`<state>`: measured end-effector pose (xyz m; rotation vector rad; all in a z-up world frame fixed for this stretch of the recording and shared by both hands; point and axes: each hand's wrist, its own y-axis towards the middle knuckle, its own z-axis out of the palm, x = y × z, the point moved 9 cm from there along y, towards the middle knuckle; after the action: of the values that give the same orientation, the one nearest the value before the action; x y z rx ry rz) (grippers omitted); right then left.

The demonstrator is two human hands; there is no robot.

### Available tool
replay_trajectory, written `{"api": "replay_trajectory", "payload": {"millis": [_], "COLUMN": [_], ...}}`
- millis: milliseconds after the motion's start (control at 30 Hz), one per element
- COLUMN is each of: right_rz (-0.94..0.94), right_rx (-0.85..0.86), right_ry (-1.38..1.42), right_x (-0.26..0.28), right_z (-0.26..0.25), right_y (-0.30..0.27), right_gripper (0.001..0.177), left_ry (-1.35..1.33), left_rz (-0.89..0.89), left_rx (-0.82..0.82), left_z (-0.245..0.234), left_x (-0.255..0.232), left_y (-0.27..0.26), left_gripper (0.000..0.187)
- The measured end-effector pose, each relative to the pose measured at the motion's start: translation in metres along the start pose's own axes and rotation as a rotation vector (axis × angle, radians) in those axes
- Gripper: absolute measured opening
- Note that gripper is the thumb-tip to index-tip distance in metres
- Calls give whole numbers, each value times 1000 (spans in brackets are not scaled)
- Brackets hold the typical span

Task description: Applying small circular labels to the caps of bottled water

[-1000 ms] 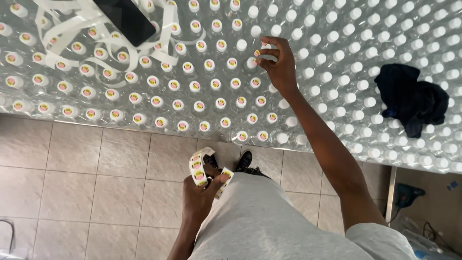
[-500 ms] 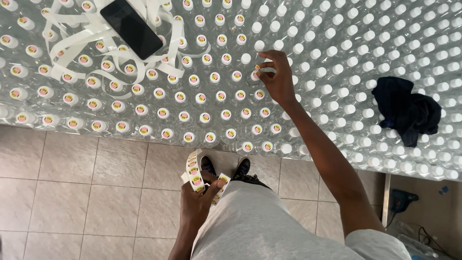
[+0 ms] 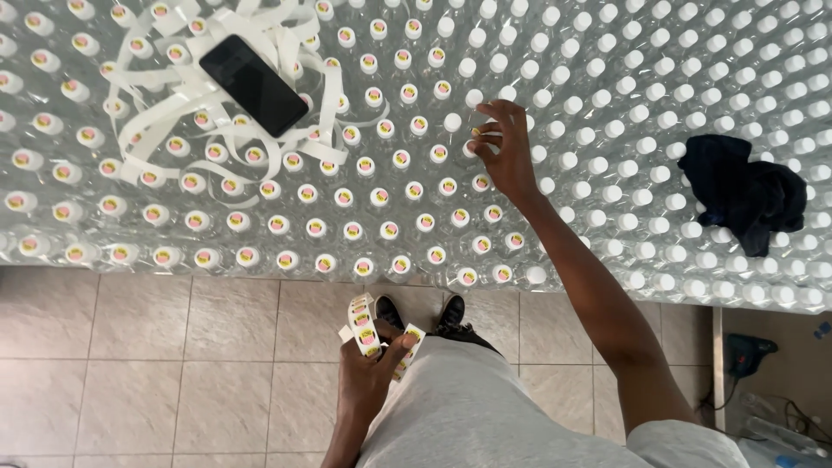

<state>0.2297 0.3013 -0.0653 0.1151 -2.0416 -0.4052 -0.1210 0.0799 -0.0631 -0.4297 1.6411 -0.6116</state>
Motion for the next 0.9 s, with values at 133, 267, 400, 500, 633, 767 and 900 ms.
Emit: {"api": "replay_trajectory", "payload": {"millis": [133, 267, 400, 500, 633, 767, 900], "right_rz": [29, 153, 223, 213, 186, 85, -94], "right_rx": [-70, -132, -121, -119, -111, -77, 45], "right_ry": [-7, 168, 220, 141, 72, -74, -394], "right_x": [1, -4, -20, -9, -16, -8, -3], "right_z": [-8, -10, 3, 12, 19, 24, 43], "right_y": [9, 19, 35, 45, 45, 43, 42], "right_gripper": [38, 42, 40, 41, 44, 42, 46], "left_ry": [-30, 13, -4, 0, -9, -21, 23], "left_rz": [60, 26, -1, -43, -66, -47, -65], "left_rx": [28, 8, 14, -17, -27, -22, -16], "left_z": [-11, -29, -42, -53, -61, -64, -66], "left_x": [-1, 2, 5, 10, 17, 25, 27], "left_y": [6, 8, 8, 10, 13, 21, 25], "left_gripper": [31, 32, 32, 30, 31, 34, 37]}}
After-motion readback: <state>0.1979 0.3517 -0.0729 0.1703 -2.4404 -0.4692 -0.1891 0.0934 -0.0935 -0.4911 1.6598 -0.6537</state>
